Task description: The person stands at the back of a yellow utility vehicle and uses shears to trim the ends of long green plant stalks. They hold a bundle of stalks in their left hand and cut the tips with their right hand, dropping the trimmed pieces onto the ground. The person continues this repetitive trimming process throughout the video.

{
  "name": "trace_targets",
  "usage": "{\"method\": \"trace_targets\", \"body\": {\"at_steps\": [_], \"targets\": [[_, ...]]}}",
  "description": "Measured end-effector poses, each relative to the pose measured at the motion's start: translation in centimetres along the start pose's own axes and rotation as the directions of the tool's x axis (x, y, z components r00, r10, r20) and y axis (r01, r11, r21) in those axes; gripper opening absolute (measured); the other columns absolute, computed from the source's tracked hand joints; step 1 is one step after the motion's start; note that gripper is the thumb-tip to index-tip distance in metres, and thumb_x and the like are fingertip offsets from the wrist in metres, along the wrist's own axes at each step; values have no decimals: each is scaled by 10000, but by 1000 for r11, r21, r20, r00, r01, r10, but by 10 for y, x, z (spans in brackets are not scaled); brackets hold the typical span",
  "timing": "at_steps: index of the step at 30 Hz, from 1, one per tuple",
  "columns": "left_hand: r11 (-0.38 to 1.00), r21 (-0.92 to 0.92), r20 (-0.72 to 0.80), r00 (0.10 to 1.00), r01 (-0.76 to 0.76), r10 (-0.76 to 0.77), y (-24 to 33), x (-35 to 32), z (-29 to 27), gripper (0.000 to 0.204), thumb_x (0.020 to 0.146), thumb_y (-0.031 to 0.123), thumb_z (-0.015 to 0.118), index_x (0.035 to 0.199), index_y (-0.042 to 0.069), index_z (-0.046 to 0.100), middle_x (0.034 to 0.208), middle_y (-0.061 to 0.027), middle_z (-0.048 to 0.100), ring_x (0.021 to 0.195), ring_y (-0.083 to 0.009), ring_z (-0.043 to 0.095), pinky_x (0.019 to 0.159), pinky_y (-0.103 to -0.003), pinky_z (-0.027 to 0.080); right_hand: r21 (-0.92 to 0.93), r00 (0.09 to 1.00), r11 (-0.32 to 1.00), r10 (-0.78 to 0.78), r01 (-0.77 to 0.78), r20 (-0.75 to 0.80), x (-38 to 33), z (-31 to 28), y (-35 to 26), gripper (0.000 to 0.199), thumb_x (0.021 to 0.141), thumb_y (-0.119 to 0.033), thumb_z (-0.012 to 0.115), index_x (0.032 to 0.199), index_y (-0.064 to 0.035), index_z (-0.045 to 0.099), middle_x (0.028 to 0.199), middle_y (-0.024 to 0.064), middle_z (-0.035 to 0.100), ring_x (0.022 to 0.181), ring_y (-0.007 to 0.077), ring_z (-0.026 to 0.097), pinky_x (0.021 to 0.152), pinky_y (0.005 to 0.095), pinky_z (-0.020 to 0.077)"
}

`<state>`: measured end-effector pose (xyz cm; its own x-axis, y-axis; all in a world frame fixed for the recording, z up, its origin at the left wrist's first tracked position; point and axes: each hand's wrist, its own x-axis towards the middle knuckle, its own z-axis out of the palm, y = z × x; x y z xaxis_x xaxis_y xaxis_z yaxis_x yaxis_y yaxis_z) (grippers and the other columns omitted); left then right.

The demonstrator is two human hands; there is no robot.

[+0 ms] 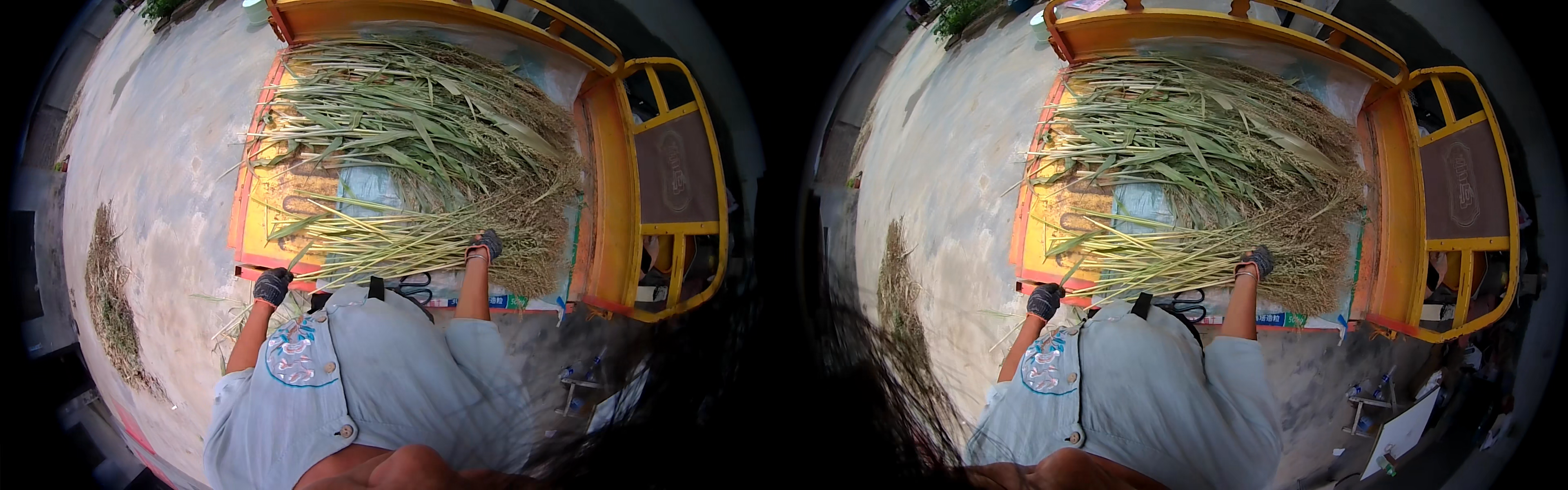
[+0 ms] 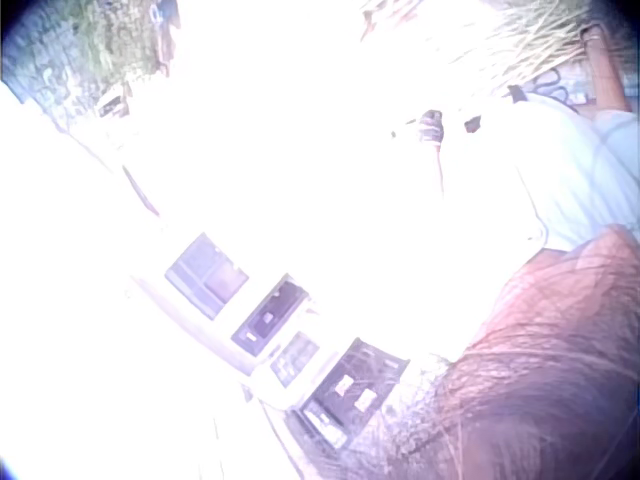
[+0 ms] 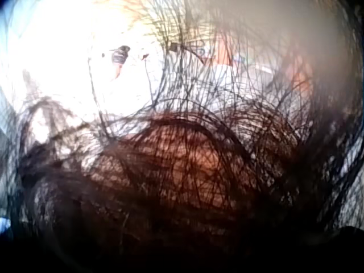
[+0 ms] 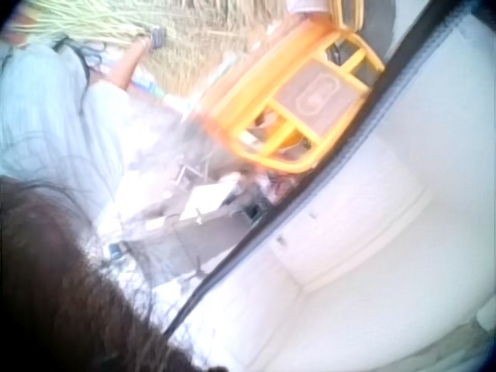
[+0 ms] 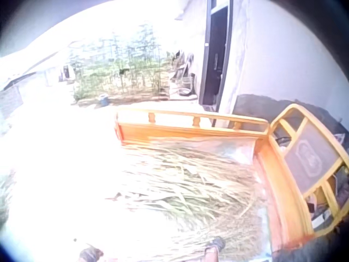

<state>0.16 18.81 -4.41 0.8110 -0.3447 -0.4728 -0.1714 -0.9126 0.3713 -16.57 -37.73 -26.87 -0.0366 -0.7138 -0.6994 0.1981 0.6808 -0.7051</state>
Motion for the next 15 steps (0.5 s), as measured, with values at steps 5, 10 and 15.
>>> {"method": "trace_targets", "body": {"at_steps": [5, 10, 15], "targets": [[623, 191, -457, 630, 758, -627, -153, -73, -70, 688, 724, 474, 616, 1244, 63, 433, 1147, -192, 529, 1082, -313, 496, 860, -414, 432, -877, 953, 478, -282, 43, -108, -63, 27, -26, 364, 843, -279, 535, 1084, -6, 531, 1152, 132, 538, 899, 246, 575, 720, 404, 474], [146, -65, -614, 75, 987, -786, -118, -106, -110, 732, 703, 488, 640, 1276, 101, 400, 1294, -182, 401, 1103, -326, 483, 860, -451, 428, -731, 328, -231, -779, 642, 535, -175, 72, -43, 241, 819, -226, 550, 922, -16, 607, 956, 144, 615, 771, 275, 581, 715, 380, 452], [601, -59, -421, 526, 797, -739, -156, -61, -34, 371, 709, 326, 645, 928, 26, 638, 968, -187, 589, 926, -336, 553, 811, -396, 432, -782, 821, 620, 408, 73, 400, -209, 190, 35, 173, 817, -237, 570, 889, -82, 596, 666, 71, 594, 528, 171, 555, 473, 307, 459]]}}
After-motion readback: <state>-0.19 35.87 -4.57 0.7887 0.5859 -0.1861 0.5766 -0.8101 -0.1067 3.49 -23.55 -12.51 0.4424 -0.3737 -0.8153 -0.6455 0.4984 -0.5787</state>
